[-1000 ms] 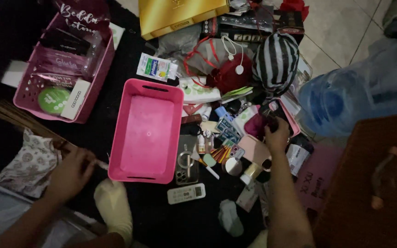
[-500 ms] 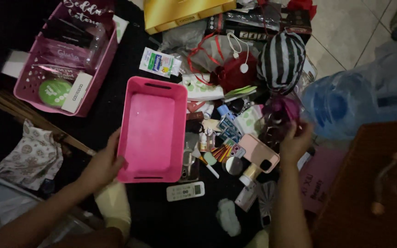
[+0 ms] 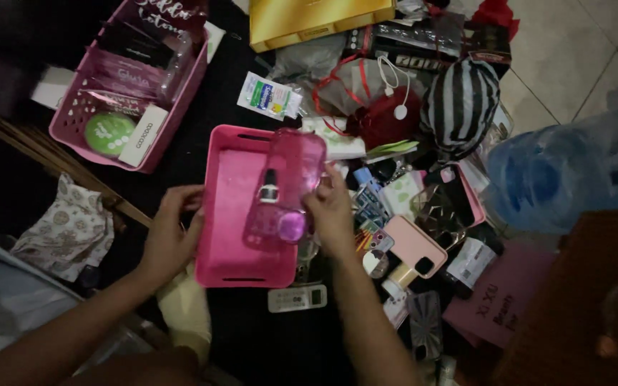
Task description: The person organizes various items by hand, placing a pouch, a jar, and packets into a pink basket. They then fill a second pink basket with phone cases, small boxes, and additional packets from the pile.
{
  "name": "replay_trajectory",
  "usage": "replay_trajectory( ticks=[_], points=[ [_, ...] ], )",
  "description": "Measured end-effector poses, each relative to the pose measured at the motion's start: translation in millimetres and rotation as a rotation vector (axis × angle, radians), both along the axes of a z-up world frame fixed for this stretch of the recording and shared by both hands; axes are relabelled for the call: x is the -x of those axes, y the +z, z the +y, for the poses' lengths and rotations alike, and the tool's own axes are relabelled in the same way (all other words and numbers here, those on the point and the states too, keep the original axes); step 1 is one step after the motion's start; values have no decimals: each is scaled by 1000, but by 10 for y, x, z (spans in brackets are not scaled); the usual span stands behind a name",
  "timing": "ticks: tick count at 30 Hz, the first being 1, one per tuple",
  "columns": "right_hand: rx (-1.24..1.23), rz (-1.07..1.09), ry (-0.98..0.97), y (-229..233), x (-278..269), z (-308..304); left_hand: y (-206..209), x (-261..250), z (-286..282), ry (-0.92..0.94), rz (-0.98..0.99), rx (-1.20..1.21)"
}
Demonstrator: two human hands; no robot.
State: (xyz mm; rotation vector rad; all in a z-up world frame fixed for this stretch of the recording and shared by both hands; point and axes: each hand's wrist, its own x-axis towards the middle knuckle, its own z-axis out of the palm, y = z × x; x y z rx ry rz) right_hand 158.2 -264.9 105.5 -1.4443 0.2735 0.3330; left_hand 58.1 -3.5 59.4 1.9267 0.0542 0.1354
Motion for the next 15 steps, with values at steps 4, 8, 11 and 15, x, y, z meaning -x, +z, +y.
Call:
replay_trajectory(
  ticks=[4, 8, 11, 15],
  points=[
    [-38, -11, 6, -58, 168, 242, 68, -66, -159, -131, 374, 530],
    [-7, -322, 9, 104, 426, 421, 63, -52, -354, -256, 373, 589],
    [906, -937, 187, 315, 549, 406, 36, -45, -446, -221, 490, 598],
    [978, -881, 262, 176, 623, 394, 77, 18, -500, -203, 522, 401]
  ],
)
